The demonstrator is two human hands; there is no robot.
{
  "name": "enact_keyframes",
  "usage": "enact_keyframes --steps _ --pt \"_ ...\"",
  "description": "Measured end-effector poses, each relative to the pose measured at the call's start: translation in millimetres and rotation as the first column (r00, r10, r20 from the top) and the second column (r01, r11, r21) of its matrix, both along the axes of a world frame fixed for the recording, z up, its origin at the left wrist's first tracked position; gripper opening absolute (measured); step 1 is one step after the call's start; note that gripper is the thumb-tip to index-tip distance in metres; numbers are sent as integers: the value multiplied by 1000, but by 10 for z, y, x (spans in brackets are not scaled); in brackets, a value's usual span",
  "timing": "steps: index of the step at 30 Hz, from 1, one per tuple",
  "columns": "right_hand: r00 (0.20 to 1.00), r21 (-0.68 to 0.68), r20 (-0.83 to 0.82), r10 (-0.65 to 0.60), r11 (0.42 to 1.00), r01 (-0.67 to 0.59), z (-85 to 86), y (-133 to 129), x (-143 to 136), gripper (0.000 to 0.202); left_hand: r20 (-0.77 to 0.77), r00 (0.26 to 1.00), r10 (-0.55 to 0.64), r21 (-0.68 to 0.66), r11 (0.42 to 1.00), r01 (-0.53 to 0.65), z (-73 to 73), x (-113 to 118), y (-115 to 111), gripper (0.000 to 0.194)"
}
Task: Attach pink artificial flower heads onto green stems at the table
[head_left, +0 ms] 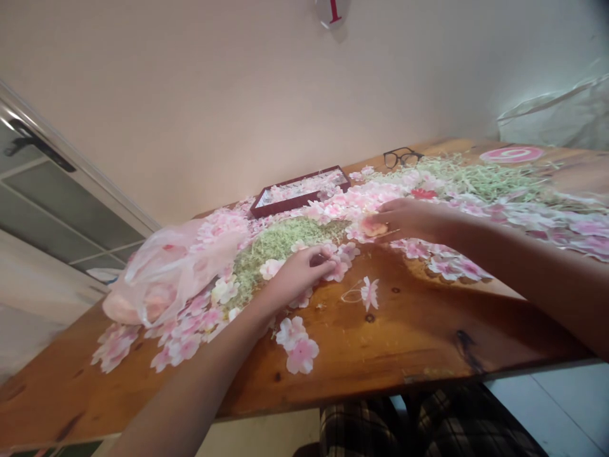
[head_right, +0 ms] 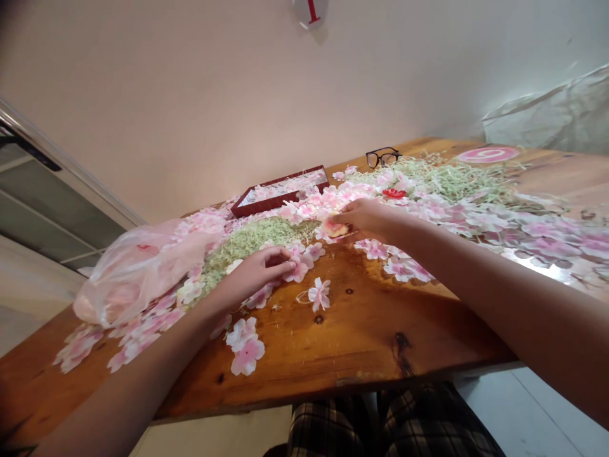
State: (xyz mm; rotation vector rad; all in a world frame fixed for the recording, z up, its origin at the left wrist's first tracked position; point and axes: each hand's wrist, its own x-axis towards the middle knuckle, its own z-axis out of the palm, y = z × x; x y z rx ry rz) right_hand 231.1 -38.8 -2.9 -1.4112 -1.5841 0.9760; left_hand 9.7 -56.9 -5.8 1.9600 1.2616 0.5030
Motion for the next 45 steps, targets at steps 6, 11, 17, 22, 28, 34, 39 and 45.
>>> enact_keyframes --steps 6,11,17,22,28,34,39,45 --pt "791 -254 -600 125 907 -335 48 -106 -122 8 75 997 20 -12 1000 -19 -4 16 -2 19" --pt "780 -237 -602 170 895 -378 43 -94 -111 9 228 969 92 -237 971 -37 47 44 -7 14" --pt "815 -192 -565 126 941 -279 17 -67 -113 20 431 863 263 -485 874 -24 77 49 29 17" --pt "944 -129 -318 95 981 -142 -56 19 -73 27 439 863 250 -458 889 -25 72 26 39 33" --pt "978 -21 164 131 991 -129 -13 -54 -118 36 332 929 164 -196 975 -102 79 7 42 17" --pt "925 28 334 182 979 -203 15 -199 -313 32 227 969 94 -105 992 -72 83 69 -52 34" --pt "906 45 354 233 963 -265 -46 -209 -375 25 179 984 13 34 999 -20 55 100 -73 27" --pt "940 -46 87 329 944 -326 -20 -215 -318 23 244 966 90 -85 994 -71 21 81 -32 30"
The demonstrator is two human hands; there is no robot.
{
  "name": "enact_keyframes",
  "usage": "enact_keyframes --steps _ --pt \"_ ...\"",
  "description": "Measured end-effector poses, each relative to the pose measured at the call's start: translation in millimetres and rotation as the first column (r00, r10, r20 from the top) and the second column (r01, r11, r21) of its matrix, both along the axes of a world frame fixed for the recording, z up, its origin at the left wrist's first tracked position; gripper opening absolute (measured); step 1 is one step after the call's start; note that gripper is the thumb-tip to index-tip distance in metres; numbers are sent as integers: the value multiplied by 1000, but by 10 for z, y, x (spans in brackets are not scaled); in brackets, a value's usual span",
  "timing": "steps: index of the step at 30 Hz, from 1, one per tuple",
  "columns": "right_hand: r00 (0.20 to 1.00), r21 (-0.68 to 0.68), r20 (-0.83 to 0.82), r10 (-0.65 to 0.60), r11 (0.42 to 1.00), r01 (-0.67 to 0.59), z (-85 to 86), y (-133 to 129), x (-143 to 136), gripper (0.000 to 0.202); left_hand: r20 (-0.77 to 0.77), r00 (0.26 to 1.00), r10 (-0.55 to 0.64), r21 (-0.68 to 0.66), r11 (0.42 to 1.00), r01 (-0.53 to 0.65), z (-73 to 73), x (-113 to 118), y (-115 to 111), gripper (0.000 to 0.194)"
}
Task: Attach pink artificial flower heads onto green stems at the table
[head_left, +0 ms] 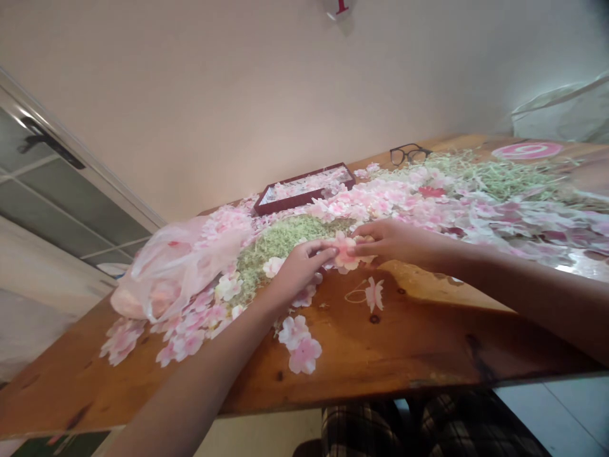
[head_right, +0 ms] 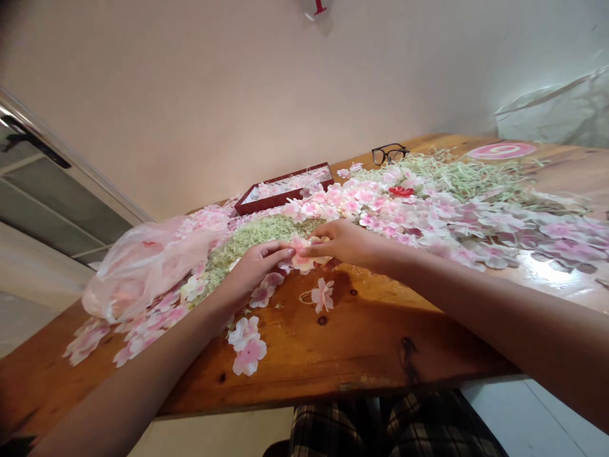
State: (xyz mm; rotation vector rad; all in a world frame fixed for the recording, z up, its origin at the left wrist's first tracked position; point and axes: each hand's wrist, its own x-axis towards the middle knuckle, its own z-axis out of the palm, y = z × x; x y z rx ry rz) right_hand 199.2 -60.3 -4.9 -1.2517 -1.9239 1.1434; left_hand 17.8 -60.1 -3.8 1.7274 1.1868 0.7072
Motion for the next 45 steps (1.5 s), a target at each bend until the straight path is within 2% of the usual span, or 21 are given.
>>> enact_keyframes --steps 2,5,8,12,14,16,18,22,24,26,28,30,32,33,38,41,45 --pt "999 -20 -36 -19 1000 19 13 0 15 22 11 1000 13 9 1000 -13 8 7 -11 30" --pt "998 13 22 -67 998 66 11 12 15 23 -30 999 18 88 996 -16 25 22 -38 30" --pt "998 10 34 -56 998 55 -11 28 5 24 -70 997 38 137 990 -28 29 26 -49 28" --pt "998 -47 -51 -33 998 31 -17 48 27 21 -51 997 60 130 990 -53 28 6 -24 27" --pt "999 -38 -10 -44 998 44 -1 69 67 22 -43 995 88 111 990 -83 25 -12 2 29" --pt "987 42 127 -101 994 96 11 108 125 24 -31 992 123 82 989 -120 14 -30 30 31" --pt "941 166 275 -196 974 154 -3 160 189 24 -24 990 139 41 990 -138 -2 -41 51 33" --pt "788 456 487 -378 879 140 -110 261 281 21 -32 994 100 -2 995 -100 -17 -41 53 35" --pt "718 577 505 -479 806 132 -146 278 284 24 -59 996 67 28 997 -66 -9 -37 42 34" --pt "740 615 443 -506 772 160 -131 254 247 30 -91 995 35 73 997 -28 -1 -32 33 32" --pt "856 550 343 -386 821 150 -75 188 168 34 -119 993 10 120 993 5 1 -26 29 30" --pt "955 446 224 -196 891 78 -15 92 66 33 -147 989 1 141 990 20 -7 -22 30 30" --pt "986 380 149 -79 925 16 17 2 -27 28 -170 985 -10 135 990 33 -23 -23 35 31" --pt "990 360 129 -62 933 11 21 -31 -58 25 -178 984 -23 122 992 45 -31 -26 39 31" --pt "981 257 47 -186 952 168 8 -22 -29 19 -159 986 -51 131 989 72 -48 -48 69 26" --pt "965 58 -104 -242 967 249 4 41 33 17 -58 998 -27 155 987 36 -29 -48 71 33" --pt "892 -218 -401 -211 967 131 -41 89 53 14 62 998 16 142 990 -25 -6 -42 56 40"
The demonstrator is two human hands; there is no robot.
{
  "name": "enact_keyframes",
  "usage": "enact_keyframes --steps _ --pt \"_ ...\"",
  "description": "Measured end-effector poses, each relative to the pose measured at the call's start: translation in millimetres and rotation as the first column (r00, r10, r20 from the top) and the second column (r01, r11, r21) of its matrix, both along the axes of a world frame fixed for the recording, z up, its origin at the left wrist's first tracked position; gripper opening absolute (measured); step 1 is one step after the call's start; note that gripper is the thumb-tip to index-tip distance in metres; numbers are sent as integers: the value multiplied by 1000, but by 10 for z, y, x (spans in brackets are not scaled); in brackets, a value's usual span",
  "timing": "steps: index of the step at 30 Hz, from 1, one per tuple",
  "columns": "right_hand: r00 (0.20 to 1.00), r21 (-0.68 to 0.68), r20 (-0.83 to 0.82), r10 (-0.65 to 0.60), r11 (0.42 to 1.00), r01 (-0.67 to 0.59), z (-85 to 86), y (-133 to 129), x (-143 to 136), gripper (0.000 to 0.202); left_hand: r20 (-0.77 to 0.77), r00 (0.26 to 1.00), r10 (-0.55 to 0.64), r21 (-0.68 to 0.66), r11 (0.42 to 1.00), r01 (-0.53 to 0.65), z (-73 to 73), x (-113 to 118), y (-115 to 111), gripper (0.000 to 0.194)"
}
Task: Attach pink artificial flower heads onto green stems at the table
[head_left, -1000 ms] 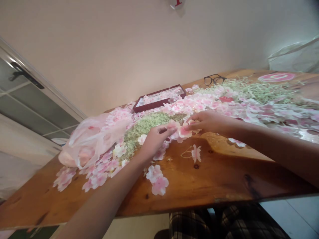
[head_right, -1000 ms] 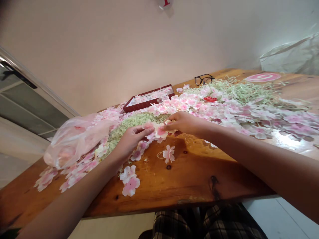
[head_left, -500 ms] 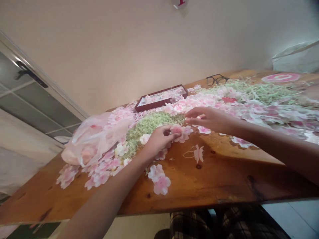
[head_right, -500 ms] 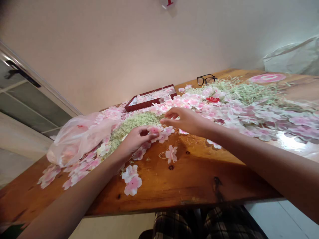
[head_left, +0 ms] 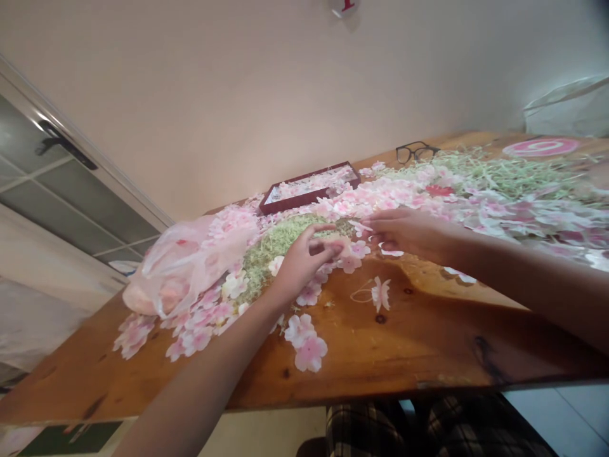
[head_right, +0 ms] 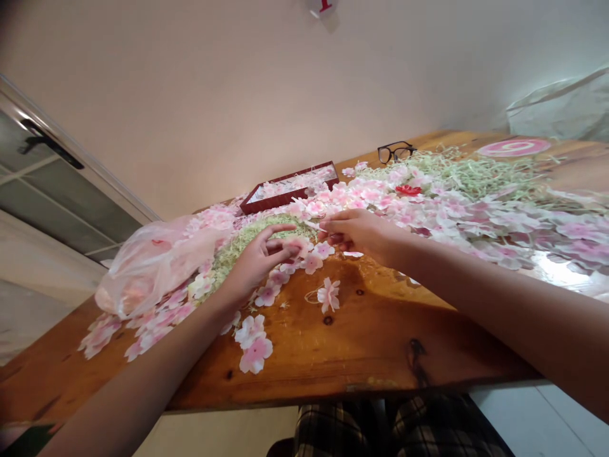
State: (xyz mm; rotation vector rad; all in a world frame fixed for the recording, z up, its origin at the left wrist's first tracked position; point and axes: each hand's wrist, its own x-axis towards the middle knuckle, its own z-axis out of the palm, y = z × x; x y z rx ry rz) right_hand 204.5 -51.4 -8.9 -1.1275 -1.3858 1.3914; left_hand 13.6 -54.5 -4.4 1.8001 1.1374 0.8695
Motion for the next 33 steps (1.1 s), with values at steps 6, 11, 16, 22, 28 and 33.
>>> enact_keyframes --steps 6,11,16,22,28,33 --pt "983 -90 -155 94 990 -109 -43 4 -21 10 84 997 3 -24 1000 -1 0 3 15 24" --pt "959 -188 -266 93 971 -146 3 -21 -38 9 67 997 -36 31 999 34 40 24 -29 19" --pt "948 -253 -278 154 941 -227 -13 -62 -85 14 47 994 -101 139 986 93 89 73 -126 13" --pt "974 -92 -64 218 971 -223 -5 -149 -94 18 52 999 -3 140 990 -4 62 70 -114 23" --pt "926 361 377 13 919 -159 80 -173 -120 25 87 996 29 104 994 -38 45 53 -77 28" --pt "901 410 427 -82 905 -112 23 -123 -133 23 60 998 19 44 999 -21 36 38 -57 23"
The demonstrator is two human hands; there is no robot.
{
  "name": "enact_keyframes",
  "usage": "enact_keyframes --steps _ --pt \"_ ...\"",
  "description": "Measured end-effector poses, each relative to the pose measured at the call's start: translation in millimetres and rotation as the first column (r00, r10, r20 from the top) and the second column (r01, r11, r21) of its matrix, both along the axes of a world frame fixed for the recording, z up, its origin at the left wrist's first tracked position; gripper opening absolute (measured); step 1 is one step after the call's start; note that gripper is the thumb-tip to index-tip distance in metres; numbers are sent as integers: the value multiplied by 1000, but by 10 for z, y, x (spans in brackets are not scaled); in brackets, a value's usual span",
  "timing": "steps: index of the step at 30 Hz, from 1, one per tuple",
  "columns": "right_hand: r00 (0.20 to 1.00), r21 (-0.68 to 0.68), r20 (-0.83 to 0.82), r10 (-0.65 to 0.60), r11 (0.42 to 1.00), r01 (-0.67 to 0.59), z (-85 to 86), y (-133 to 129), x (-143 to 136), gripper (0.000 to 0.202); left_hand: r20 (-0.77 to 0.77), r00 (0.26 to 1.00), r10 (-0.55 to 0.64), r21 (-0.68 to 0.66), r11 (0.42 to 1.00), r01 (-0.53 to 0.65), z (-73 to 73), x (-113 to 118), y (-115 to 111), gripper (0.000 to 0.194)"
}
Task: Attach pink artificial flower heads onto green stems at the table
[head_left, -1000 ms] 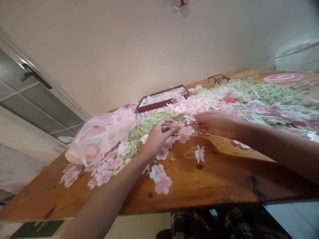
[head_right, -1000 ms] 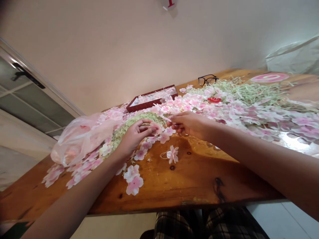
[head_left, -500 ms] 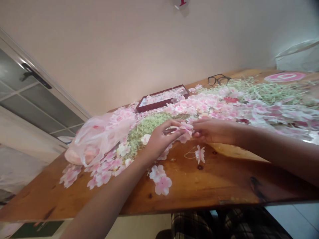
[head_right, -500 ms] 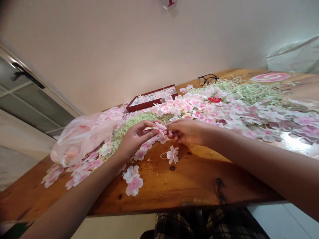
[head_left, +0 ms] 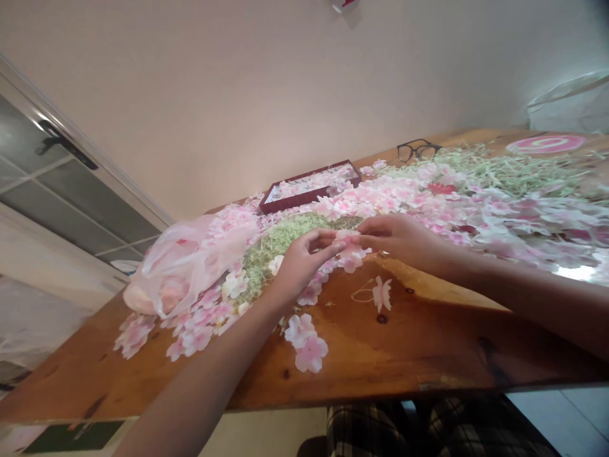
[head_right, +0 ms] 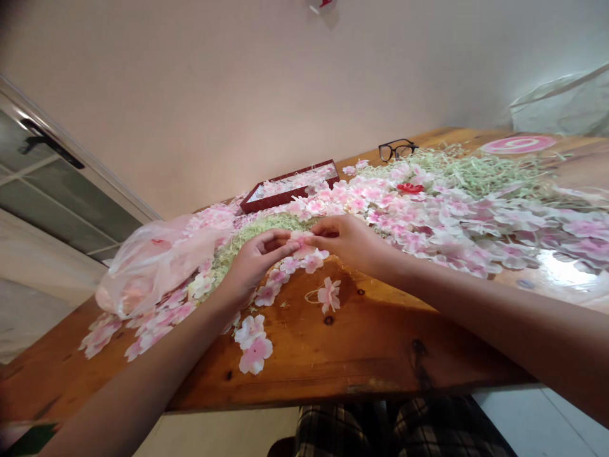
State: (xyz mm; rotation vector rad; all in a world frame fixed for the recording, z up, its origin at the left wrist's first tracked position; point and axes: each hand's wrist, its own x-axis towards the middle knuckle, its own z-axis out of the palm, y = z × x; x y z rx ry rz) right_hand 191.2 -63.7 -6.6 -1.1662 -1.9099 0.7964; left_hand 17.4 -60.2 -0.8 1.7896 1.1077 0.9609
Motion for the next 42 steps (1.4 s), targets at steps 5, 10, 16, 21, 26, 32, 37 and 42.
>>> enact_keyframes --steps 5,10,16,21,26,32,37,42 --pt "998 -5 64 -14 1000 15 -5 3 7 24 -48 999 15 11 1000 -15 1 -5 -4 20" --pt "999 -17 53 -11 1000 12 26 -18 8 23 -51 998 23 -1 1000 -23 5 -9 9 21" --pt "996 3 82 -25 1000 24 140 -48 44 22 -20 999 41 -50 998 -42 -4 -32 63 26" --pt "986 54 127 -107 993 101 130 30 111 21 -17 997 69 -32 997 -69 -48 -63 103 27" --pt "945 118 222 -240 969 219 103 108 207 21 -7 997 80 -27 996 -80 -86 -96 146 26" --pt "900 149 312 -305 951 270 70 198 325 24 21 992 122 -7 993 -121 -62 -106 161 28" --pt "891 132 422 -168 984 123 14 233 368 21 -5 991 134 6 991 -134 -32 -118 168 26" --pt "794 105 598 -114 992 64 -27 197 332 20 -13 994 107 10 994 -107 -52 -123 182 27"
